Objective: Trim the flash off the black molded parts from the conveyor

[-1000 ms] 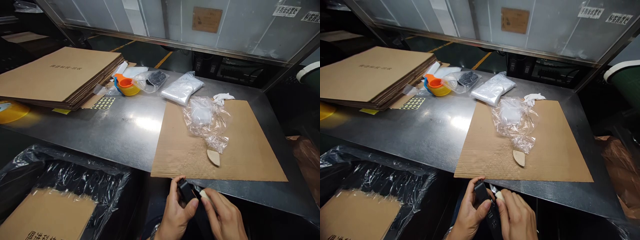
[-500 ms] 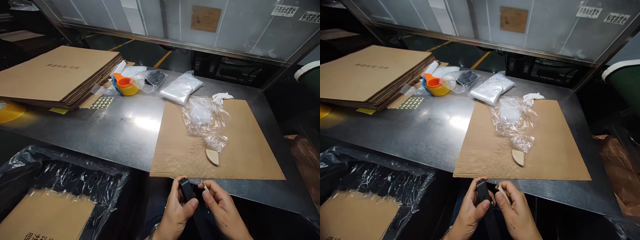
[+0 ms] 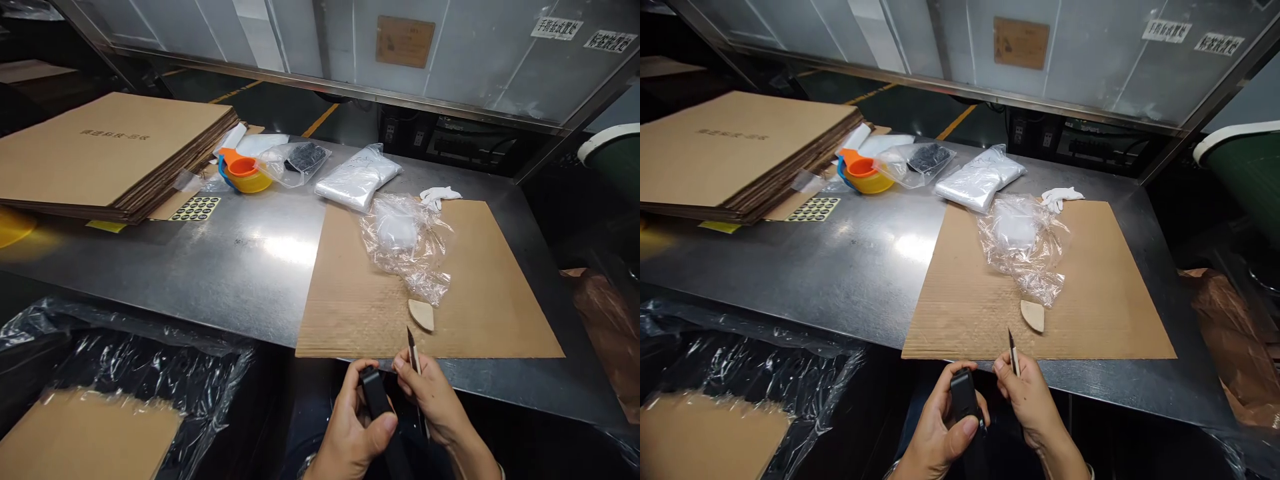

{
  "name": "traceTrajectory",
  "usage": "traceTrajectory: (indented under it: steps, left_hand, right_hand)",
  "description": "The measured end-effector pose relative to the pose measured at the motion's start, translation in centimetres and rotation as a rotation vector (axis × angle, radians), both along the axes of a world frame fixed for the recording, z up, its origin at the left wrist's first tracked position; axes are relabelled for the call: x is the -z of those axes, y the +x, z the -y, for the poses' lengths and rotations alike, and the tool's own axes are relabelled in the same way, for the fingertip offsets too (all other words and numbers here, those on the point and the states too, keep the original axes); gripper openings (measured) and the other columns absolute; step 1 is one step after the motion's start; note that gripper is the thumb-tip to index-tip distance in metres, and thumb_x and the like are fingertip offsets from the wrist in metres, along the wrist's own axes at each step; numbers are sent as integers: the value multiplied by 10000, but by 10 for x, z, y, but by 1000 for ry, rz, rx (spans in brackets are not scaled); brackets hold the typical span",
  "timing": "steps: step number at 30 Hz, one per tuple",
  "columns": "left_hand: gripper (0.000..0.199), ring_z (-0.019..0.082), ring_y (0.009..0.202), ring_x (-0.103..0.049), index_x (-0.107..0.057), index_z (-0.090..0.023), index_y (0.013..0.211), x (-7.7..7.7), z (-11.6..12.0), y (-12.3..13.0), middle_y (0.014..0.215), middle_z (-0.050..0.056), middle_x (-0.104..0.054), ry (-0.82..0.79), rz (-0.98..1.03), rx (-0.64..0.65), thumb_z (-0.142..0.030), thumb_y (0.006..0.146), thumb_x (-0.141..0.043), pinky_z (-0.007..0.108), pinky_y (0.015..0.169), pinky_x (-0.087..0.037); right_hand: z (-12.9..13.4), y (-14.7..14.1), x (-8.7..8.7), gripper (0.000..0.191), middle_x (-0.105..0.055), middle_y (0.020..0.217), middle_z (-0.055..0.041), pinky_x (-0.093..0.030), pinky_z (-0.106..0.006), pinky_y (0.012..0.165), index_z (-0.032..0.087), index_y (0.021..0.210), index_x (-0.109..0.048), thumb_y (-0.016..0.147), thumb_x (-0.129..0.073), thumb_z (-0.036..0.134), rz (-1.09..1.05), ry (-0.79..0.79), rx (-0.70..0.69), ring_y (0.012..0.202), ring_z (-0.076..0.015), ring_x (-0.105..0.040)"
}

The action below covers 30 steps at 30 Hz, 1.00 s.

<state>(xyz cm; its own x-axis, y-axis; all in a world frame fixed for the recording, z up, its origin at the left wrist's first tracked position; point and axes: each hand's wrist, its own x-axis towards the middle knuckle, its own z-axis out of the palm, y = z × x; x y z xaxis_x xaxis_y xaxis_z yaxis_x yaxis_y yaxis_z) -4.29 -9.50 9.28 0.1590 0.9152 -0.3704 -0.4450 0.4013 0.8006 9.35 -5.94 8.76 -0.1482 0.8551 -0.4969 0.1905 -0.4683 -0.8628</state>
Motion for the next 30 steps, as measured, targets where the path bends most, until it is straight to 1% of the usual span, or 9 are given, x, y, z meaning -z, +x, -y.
traceTrajectory:
  steps: [4,7,11,17,19,21,23,25,30]
  left_hand:
    - [593,191,789,-572,-449,-217,1074,1,-5,-1,811,29,-626,-28,-26,-74,-485,628,-736,330,772,-429]
    - [586,216,885,-559,-457,-210,1041,3,-9,1,912,50,-612,-33,-25,-149,-488,612,-745,330,780,-431]
    - [596,205,864,-562,-454,-214,1036,8,-11,5,902,37,-592,-60,14,-181,-480,599,-761,305,727,-449]
    - [654,109,594,-517,-398,-247,1113,11,-17,8,814,-9,-534,-196,35,-239,-503,619,-742,205,477,-399]
    - [655,98,552,-499,-382,-263,1115,9,-21,9,814,-22,-508,-248,50,-250,-535,625,-721,193,431,-378]
    - [652,129,619,-549,-381,-271,1104,7,-26,11,862,-11,-520,-297,79,-282,-565,621,-707,217,461,-423]
    - [623,172,740,-599,-394,-269,1087,5,-31,13,933,16,-557,-337,129,-314,-578,634,-689,269,559,-478]
    - [590,194,815,-620,-397,-266,1081,3,-34,12,994,39,-585,-351,189,-333,-577,661,-670,308,642,-494]
    - [603,200,735,-668,-398,-226,1118,11,-35,5,967,68,-638,-393,278,-278,-556,689,-663,344,684,-509]
  right_hand:
    - [-9,29,12,443,-432,598,40,-352,-235,538,186,843,-502,801,-420,619,263,121,100,557,-121,-423]
    - [-22,64,18,442,-567,773,-34,-386,-310,648,201,975,-509,799,-420,597,570,200,196,689,-193,-515]
    - [-40,99,27,419,-598,979,-136,-387,-416,693,189,1037,-522,804,-408,518,915,282,246,793,-295,-545]
    - [-42,97,37,524,-555,1057,-230,-328,-580,854,91,1091,-563,826,-382,505,1158,518,248,1044,-415,-444]
    - [-32,84,34,499,-574,1080,-197,-363,-563,862,129,1111,-555,852,-395,524,1058,679,176,1049,-385,-476]
    - [-18,69,28,486,-600,1103,-142,-451,-448,848,179,1175,-513,863,-421,540,750,811,-63,1017,-302,-555]
    - [-6,55,21,561,-611,1134,-109,-500,-339,821,213,1241,-470,817,-498,579,422,816,-334,988,-248,-605]
    - [0,45,14,591,-634,1119,-94,-515,-293,806,228,1222,-504,756,-586,582,276,749,-464,969,-241,-626]
    - [-28,39,3,337,-675,1018,-83,-531,-263,755,207,1118,-582,871,-501,421,243,554,-189,930,-208,-640]
